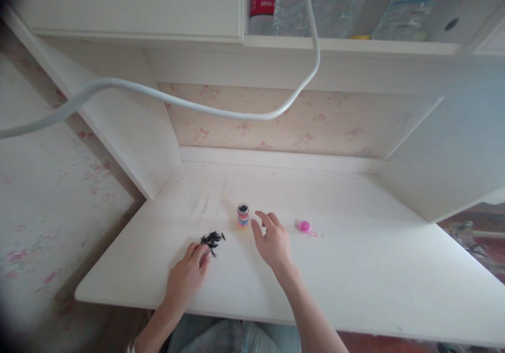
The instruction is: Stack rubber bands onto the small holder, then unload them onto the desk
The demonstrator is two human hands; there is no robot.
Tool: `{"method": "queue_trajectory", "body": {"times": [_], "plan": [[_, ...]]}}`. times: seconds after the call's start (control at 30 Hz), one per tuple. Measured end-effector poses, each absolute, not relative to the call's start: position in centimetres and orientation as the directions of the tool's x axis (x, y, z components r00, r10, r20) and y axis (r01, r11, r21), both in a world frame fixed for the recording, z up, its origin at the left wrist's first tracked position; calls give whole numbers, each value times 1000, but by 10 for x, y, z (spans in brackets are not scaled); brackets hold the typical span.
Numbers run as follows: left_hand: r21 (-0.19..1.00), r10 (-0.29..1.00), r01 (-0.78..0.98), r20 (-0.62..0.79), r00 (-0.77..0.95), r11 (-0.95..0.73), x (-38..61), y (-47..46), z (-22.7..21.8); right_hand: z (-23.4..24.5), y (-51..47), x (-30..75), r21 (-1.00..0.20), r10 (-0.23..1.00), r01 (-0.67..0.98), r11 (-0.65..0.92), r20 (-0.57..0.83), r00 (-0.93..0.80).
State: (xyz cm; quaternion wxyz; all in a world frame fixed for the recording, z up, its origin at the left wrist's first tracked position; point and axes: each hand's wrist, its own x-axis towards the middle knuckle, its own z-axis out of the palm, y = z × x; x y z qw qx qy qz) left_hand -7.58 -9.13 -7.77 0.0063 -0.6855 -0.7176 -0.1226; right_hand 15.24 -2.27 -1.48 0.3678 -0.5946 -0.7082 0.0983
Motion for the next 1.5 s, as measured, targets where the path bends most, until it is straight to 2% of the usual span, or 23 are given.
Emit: {"method": "queue_trajectory", "body": {"times": [0.2,0.4,0.53,0.7,0.83,1.03,1.23,1.5], "plan": [[198,987,980,147,-58,28,-70,-90,-71,-73,-59,163,-668,974,717,197,219,-63],[184,989,983,146,-33,5,-62,-89,-73,-88,-75,163,-657,974,724,210,204,-97],[225,988,974,157,-10,-26,-58,-91,-74,-86,-73,163,-646,973,733,211,209,-96],[373,986,926,168,-19,-46,-58,-91,-79,-90,-71,165,-663,974,717,212,204,-100],[535,968,839,245,-43,-98,-62,-84,-77,-92,-70,166,-673,975,709,209,196,-102],[694,965,707,253,-61,-138,-54,-56,-28,-93,-70,166,-693,974,687,219,201,-108],[692,953,683,301,22,-234,-28,-19,22,-93,-69,167,-713,975,669,210,205,-87],[590,928,747,359,97,-307,-5,13,22,-92,-68,167,-729,974,653,207,214,-71]]}}
